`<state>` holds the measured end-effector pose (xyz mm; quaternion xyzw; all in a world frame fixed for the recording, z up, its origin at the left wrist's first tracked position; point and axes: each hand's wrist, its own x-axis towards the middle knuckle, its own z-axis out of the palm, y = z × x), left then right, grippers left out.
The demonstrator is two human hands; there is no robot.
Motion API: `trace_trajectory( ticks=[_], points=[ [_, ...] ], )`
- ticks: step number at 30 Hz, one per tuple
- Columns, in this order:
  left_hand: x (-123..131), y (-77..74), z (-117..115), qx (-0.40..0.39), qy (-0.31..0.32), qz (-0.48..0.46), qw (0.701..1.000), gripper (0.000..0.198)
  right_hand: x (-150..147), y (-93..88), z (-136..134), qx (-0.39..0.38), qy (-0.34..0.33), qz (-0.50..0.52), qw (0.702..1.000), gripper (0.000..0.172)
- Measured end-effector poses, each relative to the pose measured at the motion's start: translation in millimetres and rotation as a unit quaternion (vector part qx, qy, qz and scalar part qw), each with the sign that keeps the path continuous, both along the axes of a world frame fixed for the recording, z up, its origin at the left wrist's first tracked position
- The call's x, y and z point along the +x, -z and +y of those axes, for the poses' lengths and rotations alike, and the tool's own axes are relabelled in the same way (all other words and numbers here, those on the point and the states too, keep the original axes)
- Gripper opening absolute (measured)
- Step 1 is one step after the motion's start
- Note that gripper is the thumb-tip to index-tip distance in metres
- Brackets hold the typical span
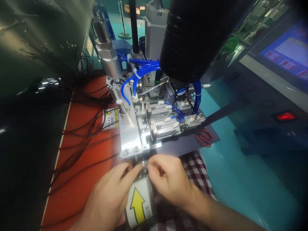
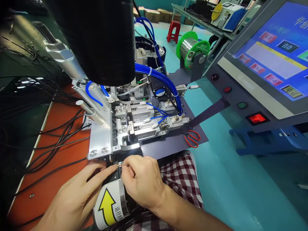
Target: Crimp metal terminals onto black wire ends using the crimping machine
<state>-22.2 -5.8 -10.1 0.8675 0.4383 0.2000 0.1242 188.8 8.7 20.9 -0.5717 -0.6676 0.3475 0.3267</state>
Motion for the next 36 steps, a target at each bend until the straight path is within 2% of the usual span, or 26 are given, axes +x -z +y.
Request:
trace_trajectory(
  ticks=[2, 4, 7, 9, 11, 16, 22, 25, 28, 31, 36],
  points=[
    [1, -1.6, 0, 0.000, 0.002, 0.005, 1.000, 0.055, -1, 5.2, 2, -0.116, 0.030, 0.106, 0.987, 0.014],
    [1, -3.0, 0, 0.005, -0.002, 0.007, 1.000, 0.054, -1, 10.6, 5, -0.204, 0.054, 0.201, 0.957, 0.012],
    [2, -4.8, 1, 0.008, -0.007, 0.013, 1.000, 0.052, 3, 16.6, 7, -0.272, 0.051, 0.273, 0.921, 0.018],
    [3, -6.4, 1, 0.002, -0.007, 0.021, 1.000, 0.051, 6, 18.8, 7, -0.300, 0.034, 0.276, 0.912, 0.023],
    [5, -8.3, 2, -0.001, -0.009, 0.026, 1.000, 0.050, 8, 20.1, 6, -0.289, 0.028, 0.251, 0.923, 0.026],
    [7, -12.5, 3, 0.010, -0.007, 0.028, 1.000, 0.046, -4, 21.8, 1, -0.178, 0.022, 0.155, 0.971, 0.025],
    [4, -13.0, 4, 0.010, 0.001, 0.039, 0.999, 0.046, -15, 24.0, 0, -0.089, 0.052, 0.118, 0.988, 0.025],
    [2, -8.9, 6, 0.001, 0.008, 0.002, 1.000, 0.042, -14, 26.5, 1, -0.058, 0.044, 0.106, 0.992, 0.025],
    [0, -2.2, 9, 0.027, 0.004, -0.028, 0.999, 0.035, -14, 30.0, 1, -0.053, 0.036, 0.125, 0.990, 0.025],
    [-3, 1.2, 12, 0.070, -0.005, -0.012, 0.997, 0.039, -14, 32.6, 1, -0.068, 0.039, 0.156, 0.985, 0.024],
    [-5, -13.3, 20, 0.085, 0.025, -0.005, 0.996, 0.038, -14, 32.7, 4, -0.180, 0.057, 0.277, 0.942, 0.025]
  ],
)
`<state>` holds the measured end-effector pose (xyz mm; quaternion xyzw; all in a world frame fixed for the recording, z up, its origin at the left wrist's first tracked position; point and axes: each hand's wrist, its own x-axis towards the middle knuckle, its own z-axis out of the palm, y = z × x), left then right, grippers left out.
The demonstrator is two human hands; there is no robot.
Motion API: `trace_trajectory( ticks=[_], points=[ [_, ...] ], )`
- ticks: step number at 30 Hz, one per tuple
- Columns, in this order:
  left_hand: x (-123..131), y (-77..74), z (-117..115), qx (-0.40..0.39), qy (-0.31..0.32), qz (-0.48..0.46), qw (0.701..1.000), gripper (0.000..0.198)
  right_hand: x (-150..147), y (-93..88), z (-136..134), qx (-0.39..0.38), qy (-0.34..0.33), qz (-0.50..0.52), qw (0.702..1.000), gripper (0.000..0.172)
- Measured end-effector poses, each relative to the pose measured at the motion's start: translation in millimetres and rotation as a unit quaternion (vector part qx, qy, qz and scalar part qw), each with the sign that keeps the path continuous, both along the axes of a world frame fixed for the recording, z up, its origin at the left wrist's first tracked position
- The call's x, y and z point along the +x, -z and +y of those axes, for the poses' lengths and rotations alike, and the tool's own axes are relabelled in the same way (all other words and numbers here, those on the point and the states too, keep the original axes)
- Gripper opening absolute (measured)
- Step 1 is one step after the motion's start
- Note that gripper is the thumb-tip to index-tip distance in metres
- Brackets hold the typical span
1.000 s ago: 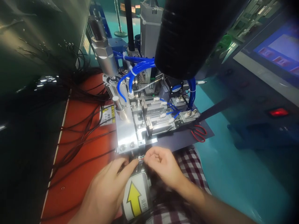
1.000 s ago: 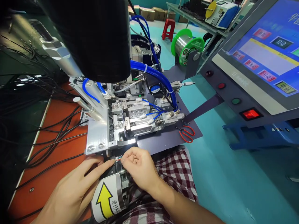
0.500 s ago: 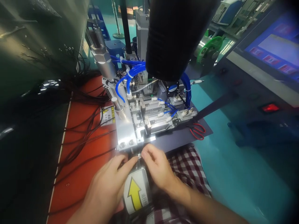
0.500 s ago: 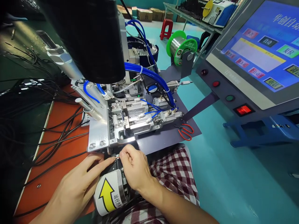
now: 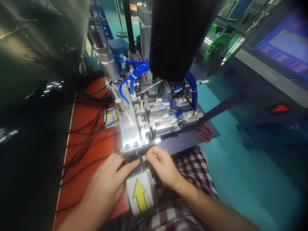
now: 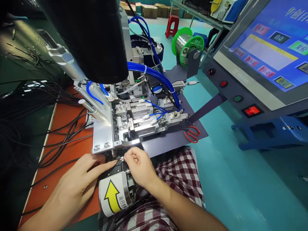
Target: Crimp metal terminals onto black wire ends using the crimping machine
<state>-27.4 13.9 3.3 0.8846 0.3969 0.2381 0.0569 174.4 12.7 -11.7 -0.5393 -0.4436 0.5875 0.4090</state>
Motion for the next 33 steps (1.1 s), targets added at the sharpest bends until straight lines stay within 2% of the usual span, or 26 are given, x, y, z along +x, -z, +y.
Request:
trace_trajectory(
  ticks=[4, 6, 9, 14, 17, 20, 23, 26, 28, 30, 33],
  points=[
    [2, -16.2, 9, -0.036, 0.040, -0.013, 0.998, 0.037, 0, -0.3, 2, -0.037, -0.005, 0.051, 0.998, 0.026],
    [2, -19.5, 10, -0.060, 0.030, -0.022, 0.998, 0.033, 0, 1.3, 2, -0.029, -0.002, 0.055, 0.998, 0.026],
    [-4, -18.2, 7, -0.082, -0.003, -0.007, 0.997, 0.024, -1, 5.0, 1, -0.015, 0.002, 0.042, 0.999, 0.027],
    [-20, -15.3, -11, -0.045, -0.066, 0.032, 0.996, 0.022, 1, 6.9, 0, -0.012, -0.008, 0.040, 0.999, 0.029],
    [-20, -16.5, -21, -0.045, -0.115, 0.073, 0.990, 0.020, 1, 5.4, -1, -0.011, -0.010, 0.039, 0.999, 0.029],
    [-20, -13.9, -24, -0.011, -0.152, 0.056, 0.987, 0.022, 2, 4.1, -1, -0.011, -0.011, 0.035, 0.999, 0.028],
    [-34, -8.7, -19, -0.001, -0.099, 0.030, 0.995, 0.018, 2, 3.9, -1, -0.009, -0.014, 0.030, 0.999, 0.028],
    [-55, -4.0, -10, -0.005, -0.003, 0.064, 0.998, 0.024, 2, 4.1, -1, -0.008, -0.015, 0.024, 1.000, 0.028],
    [-66, -0.3, -6, 0.009, 0.033, 0.095, 0.995, 0.029, 2, 4.1, -1, -0.004, -0.014, 0.018, 1.000, 0.028],
    [-69, 4.7, -6, 0.045, 0.039, 0.100, 0.993, 0.031, 2, 4.1, -1, 0.000, -0.011, 0.011, 1.000, 0.027],
    [-66, 13.5, -10, 0.078, 0.001, 0.062, 0.995, 0.036, 3, 3.8, -1, 0.021, -0.006, -0.008, 1.000, 0.026]
  ],
)
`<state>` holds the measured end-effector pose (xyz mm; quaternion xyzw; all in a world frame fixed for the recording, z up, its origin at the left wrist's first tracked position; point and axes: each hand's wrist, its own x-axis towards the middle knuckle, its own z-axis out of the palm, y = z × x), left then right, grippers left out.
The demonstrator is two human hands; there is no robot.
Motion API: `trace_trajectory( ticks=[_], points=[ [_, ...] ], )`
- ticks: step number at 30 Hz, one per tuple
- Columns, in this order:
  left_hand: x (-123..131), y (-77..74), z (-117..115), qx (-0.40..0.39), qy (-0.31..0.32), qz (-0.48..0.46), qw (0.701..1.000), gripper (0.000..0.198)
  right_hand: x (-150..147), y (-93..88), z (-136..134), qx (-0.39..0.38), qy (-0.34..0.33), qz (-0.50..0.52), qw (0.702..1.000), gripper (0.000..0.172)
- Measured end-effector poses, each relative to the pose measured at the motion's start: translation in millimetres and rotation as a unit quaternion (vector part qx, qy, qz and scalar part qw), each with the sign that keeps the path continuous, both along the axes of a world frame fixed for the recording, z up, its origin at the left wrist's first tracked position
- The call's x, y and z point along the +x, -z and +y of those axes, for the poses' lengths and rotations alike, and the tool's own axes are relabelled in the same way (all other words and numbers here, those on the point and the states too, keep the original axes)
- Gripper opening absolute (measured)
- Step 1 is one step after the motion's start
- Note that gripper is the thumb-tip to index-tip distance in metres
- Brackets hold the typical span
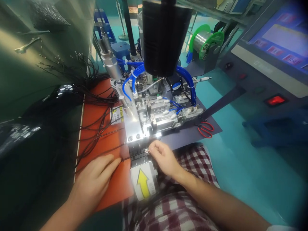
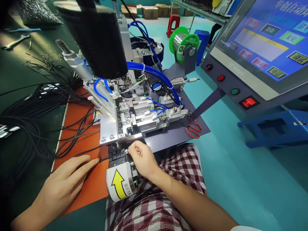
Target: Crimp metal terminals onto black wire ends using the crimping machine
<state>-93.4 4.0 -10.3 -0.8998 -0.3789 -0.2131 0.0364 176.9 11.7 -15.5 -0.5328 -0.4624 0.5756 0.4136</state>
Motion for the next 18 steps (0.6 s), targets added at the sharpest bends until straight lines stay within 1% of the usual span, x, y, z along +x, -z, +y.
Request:
trace_trajectory(
  ticks=[2, 4, 6, 9, 11, 13, 15, 18],
  points=[
    [1, 4.8, -3, -0.020, -0.014, -0.026, 0.999, 0.039, 0, -0.4, 0, 0.020, -0.001, -0.019, 1.000, 0.025],
    [-2, 7.6, -5, -0.054, -0.012, -0.033, 0.998, 0.042, 1, -0.8, 0, 0.027, -0.002, -0.025, 0.999, 0.026],
    [-6, 8.2, -4, -0.080, -0.016, -0.029, 0.996, 0.042, 0, -1.0, 0, 0.004, -0.001, -0.003, 1.000, 0.026],
    [-8, 5.8, -2, -0.094, -0.026, -0.034, 0.995, 0.040, 0, -0.8, 1, -0.035, -0.005, 0.036, 0.999, 0.028],
    [-5, 2.6, -2, -0.079, -0.029, -0.023, 0.996, 0.038, 0, -0.5, 2, -0.044, -0.011, 0.045, 0.998, 0.030],
    [2, -1.7, -6, -0.036, -0.047, 0.011, 0.998, 0.038, 0, -0.1, 3, -0.049, -0.014, 0.051, 0.997, 0.031],
    [10, -6.3, -14, 0.002, -0.066, 0.060, 0.996, 0.043, 0, 0.7, 3, -0.051, -0.015, 0.055, 0.997, 0.033],
    [21, -11.6, -27, 0.008, -0.072, 0.107, 0.992, 0.053, 2, 4.0, 3, -0.054, -0.011, 0.056, 0.997, 0.036]
  ],
)
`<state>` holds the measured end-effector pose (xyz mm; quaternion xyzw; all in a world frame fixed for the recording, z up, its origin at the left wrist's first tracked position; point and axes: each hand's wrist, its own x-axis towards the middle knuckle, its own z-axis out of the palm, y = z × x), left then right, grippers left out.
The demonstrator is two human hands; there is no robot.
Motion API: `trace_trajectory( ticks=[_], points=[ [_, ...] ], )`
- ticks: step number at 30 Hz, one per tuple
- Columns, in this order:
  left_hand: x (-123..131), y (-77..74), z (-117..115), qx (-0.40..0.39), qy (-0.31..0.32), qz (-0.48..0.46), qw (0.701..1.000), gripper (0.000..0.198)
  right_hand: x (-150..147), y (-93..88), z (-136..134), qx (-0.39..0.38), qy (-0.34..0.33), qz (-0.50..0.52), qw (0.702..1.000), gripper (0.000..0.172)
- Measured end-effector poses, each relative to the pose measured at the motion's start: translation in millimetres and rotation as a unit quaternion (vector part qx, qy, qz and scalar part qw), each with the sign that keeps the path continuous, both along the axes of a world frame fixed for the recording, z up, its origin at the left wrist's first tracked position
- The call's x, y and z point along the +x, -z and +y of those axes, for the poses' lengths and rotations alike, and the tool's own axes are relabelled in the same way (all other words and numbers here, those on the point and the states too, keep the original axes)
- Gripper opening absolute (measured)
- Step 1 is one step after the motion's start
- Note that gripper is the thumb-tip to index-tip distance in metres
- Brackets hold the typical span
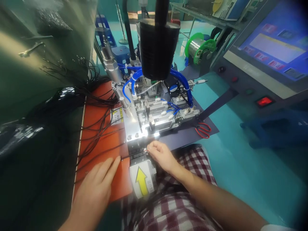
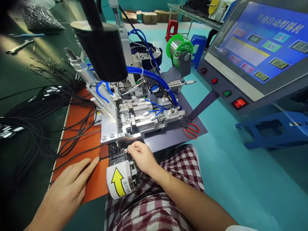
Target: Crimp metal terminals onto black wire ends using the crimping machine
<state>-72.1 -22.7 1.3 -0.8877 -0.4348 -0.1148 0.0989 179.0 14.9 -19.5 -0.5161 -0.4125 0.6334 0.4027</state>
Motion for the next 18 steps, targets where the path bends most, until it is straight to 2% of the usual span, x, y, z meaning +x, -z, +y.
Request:
trace_trajectory(
  ticks=[5, 9, 13, 18],
  points=[
    [7, -1.2, -13, 0.021, -0.040, 0.012, 0.999, 0.054, 18, 9.7, -11, -0.011, 0.027, -0.017, 0.999, 0.037],
    [6, -0.1, -13, 0.017, -0.061, 0.008, 0.998, 0.049, 37, 15.5, -30, -0.035, 0.053, -0.043, 0.997, 0.037],
    [10, -0.6, 6, -0.059, -0.115, -0.067, 0.989, 0.047, 46, 21.5, -47, -0.062, 0.056, -0.050, 0.995, 0.039],
    [15, -0.1, 34, -0.080, -0.138, -0.109, 0.981, 0.048, 45, 28.8, -59, -0.076, 0.047, -0.053, 0.995, 0.045]
  ],
)
